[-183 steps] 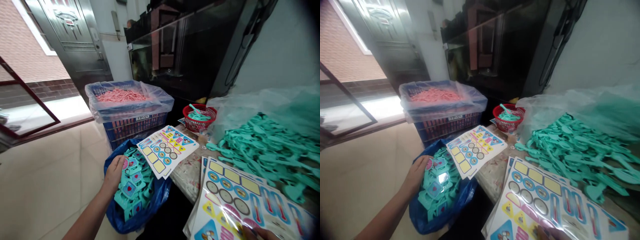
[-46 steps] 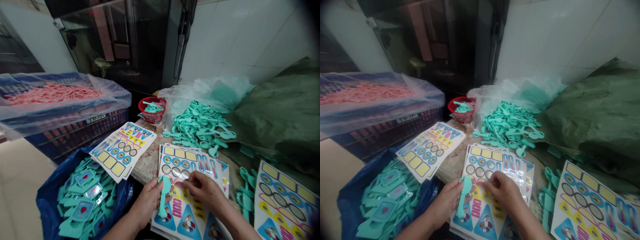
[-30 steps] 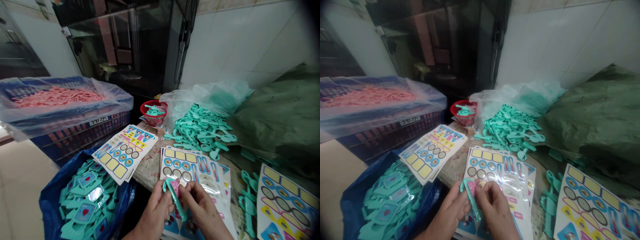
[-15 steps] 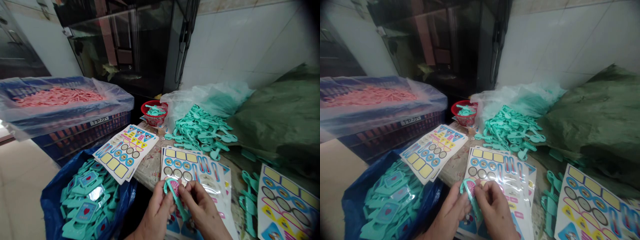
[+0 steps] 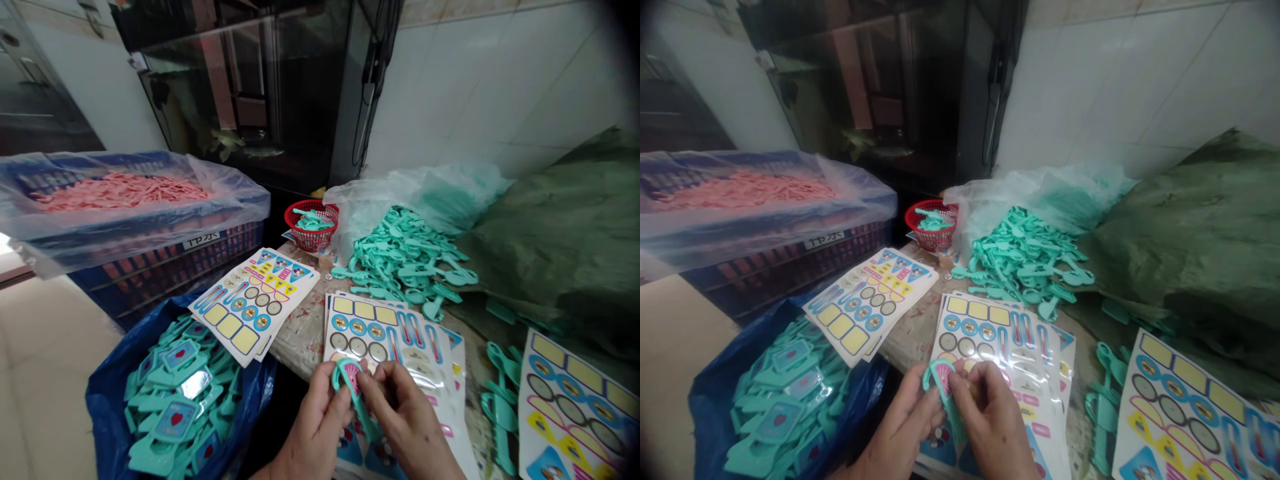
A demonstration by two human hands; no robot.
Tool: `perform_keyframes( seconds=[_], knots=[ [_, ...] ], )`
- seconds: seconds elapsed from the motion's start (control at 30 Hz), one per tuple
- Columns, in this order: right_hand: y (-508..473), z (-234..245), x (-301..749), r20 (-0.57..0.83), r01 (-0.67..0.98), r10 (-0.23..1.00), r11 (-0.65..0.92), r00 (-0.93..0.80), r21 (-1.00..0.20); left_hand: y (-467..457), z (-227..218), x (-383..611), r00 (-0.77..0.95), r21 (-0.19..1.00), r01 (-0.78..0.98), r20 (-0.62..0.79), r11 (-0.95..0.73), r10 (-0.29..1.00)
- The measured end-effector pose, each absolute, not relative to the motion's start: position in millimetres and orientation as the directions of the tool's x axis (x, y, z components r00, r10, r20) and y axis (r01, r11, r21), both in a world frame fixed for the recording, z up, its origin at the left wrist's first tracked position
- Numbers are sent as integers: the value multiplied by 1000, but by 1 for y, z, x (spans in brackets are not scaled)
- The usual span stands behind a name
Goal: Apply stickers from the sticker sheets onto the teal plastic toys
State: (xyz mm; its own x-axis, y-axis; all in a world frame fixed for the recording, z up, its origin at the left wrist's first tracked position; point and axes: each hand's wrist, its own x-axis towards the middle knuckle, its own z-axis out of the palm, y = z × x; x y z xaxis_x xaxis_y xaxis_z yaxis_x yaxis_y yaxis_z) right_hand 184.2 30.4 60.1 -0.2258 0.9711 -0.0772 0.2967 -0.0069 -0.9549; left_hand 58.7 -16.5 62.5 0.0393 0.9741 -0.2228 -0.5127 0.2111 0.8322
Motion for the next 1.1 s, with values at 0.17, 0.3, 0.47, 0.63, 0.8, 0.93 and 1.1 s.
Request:
perform_keyframes(
  seconds=[0.17, 0.3, 0.47, 0.63, 0.8, 0.93, 1.1],
  knots=[
    [37, 56, 198, -47, 704, 984, 89, -171, -705, -20, 61, 55, -65, 969, -173, -191, 177, 979],
    [46, 51, 214, -31, 731, 984, 108, -174, -674, -17, 64, 47, -113, 973, -113, -212, 199, 971],
    [63, 50, 241, 7, 711, 989, 110, -146, -695, 14, 70, 13, -177, 984, 36, -164, 173, 971],
    [114, 46, 276, 84, 787, 994, 106, -69, -608, 57, 50, -21, -339, 907, 413, 69, 82, 938],
    [179, 43, 301, 64, 877, 997, -1, 36, -480, 59, 22, -28, -389, 854, 520, 238, -1, 890],
    [208, 39, 299, -41, 904, 987, -158, 154, -397, 39, 9, -19, -300, 789, 611, 312, -70, 902],
    [221, 44, 300, -141, 882, 974, -223, 180, -415, 19, 10, -11, -236, 808, 583, 267, -83, 934]
  ],
)
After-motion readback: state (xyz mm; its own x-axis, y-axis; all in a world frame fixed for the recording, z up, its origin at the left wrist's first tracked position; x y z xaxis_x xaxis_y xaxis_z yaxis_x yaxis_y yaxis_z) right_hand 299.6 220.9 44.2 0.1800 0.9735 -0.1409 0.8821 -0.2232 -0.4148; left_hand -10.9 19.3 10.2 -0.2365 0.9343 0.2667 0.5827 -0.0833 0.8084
